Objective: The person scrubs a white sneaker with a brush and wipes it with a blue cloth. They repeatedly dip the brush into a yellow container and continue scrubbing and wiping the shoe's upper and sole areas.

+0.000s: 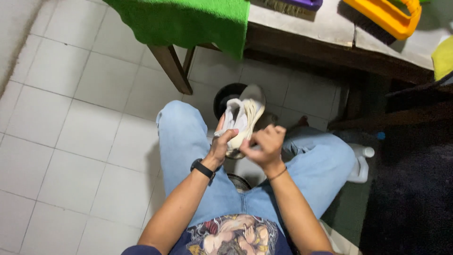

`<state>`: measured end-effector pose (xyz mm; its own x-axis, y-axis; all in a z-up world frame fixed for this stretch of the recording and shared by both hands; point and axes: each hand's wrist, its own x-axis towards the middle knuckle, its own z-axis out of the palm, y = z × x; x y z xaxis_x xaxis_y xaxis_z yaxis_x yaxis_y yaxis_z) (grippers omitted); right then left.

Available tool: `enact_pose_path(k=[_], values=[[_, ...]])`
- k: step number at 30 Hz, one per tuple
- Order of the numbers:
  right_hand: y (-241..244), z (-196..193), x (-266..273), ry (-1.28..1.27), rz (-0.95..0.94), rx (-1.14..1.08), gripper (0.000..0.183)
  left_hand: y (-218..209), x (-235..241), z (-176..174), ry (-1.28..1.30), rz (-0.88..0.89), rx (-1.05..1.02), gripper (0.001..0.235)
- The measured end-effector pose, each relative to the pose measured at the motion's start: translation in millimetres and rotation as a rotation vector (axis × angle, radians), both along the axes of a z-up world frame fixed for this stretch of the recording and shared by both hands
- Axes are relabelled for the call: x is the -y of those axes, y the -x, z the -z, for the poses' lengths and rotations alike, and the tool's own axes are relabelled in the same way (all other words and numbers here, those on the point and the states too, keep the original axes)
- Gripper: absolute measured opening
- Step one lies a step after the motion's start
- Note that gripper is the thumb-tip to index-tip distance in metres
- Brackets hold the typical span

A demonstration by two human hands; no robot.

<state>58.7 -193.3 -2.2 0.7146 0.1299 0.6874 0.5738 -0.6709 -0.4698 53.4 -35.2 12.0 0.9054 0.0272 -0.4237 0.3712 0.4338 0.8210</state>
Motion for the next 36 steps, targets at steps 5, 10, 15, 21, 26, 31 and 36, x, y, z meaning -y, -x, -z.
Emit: enact_pose_path(k=[5,10,15,21,26,31,36], values=[[-1,-5,-3,-0.035,0.090,-0.011,0.029,-1,2,-8,0.024,-0.063,0.010,0.089],[-6,16,9,-0.027,0.163,-0.007,0.029,-1,8,-17,0.024,-0.067,0.033,0.090],[-2,17,2,-0.011,0.172,0.015,0.032,-2,11,-12,0.006,-0.077,0.062,0.092],[3,5,-3,0.009,0.156,0.003,0.032,-5,13,-23,-0.018,-0.112,-0.003,0.096],[1,0,-10,0.046,0.179,0.026,0.034,-4,11,-3,-0.116,-0.117,-0.027,0.095],[-10,13,-2,0.031,0.262,-0.001,0.034,-3,6,20,-0.187,-0.056,-0.017,0.095],[-22,21,3,0.000,0.282,-0.027,0.033,-9,4,16,-0.222,-0.015,0.031,0.094]])
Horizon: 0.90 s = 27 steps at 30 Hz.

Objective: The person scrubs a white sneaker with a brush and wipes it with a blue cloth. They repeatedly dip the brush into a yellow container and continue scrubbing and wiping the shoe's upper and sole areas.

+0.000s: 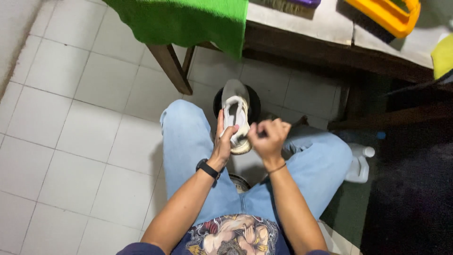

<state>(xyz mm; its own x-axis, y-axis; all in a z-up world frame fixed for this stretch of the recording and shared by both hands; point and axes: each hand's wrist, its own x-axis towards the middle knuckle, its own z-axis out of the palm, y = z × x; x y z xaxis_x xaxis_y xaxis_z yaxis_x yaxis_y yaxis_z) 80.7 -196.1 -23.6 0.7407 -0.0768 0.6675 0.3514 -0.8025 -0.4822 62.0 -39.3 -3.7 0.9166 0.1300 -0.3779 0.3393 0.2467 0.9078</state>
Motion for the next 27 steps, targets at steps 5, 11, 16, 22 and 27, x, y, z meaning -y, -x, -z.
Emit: enact_pose_path(k=[5,11,16,22,27], values=[[5,19,11,-0.027,0.028,-0.038,0.032,10,2,2,0.000,-0.033,0.004,0.092],[5,18,16,-0.022,-0.010,0.018,0.034,8,5,-42,0.243,-0.170,0.025,0.087],[13,7,9,0.020,-0.096,0.037,0.032,12,5,-23,0.273,-0.154,0.015,0.086],[13,-6,4,-0.029,-0.176,0.050,0.030,10,3,-6,0.307,-0.169,0.055,0.089],[17,-8,-1,-0.067,-0.222,0.060,0.029,10,0,0,0.329,-0.182,0.064,0.089]])
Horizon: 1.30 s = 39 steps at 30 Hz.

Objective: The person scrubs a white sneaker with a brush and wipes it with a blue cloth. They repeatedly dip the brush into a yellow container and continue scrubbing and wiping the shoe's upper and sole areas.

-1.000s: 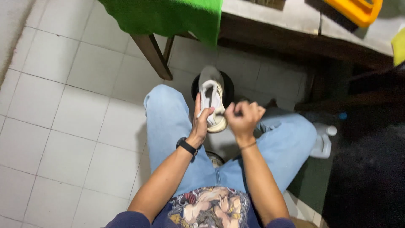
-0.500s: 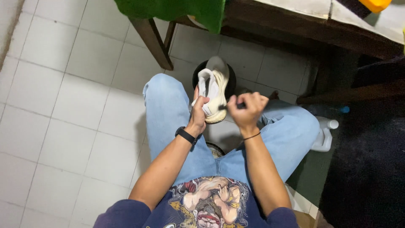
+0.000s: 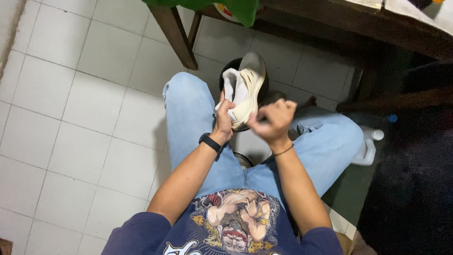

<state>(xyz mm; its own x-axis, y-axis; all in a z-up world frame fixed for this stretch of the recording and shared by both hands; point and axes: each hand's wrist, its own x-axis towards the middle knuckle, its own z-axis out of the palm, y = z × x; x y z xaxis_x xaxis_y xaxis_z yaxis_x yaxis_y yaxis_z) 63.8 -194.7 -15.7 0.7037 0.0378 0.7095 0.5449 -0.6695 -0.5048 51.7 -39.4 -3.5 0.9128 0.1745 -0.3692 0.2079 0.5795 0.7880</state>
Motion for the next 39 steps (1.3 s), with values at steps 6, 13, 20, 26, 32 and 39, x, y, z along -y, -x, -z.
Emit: enact_pose_path(k=[6,13,20,26,32,39], values=[[1,1,5,0.048,0.135,0.026,0.031,-3,2,12,0.056,-0.042,-0.090,0.092],[11,-4,2,0.091,0.119,0.083,0.032,-3,1,30,0.113,-0.105,-0.174,0.096],[5,-3,-5,-0.028,0.084,0.042,0.034,-8,-4,36,0.170,-0.120,-0.262,0.094],[-1,10,7,-0.067,0.149,0.004,0.034,-14,-11,73,0.239,-0.152,-0.353,0.066],[-4,13,12,-0.067,0.213,0.001,0.036,-20,-16,49,0.193,-0.181,-0.383,0.037],[-8,12,5,-0.074,0.255,-0.045,0.034,-12,-12,31,0.225,-0.159,-0.368,0.033]])
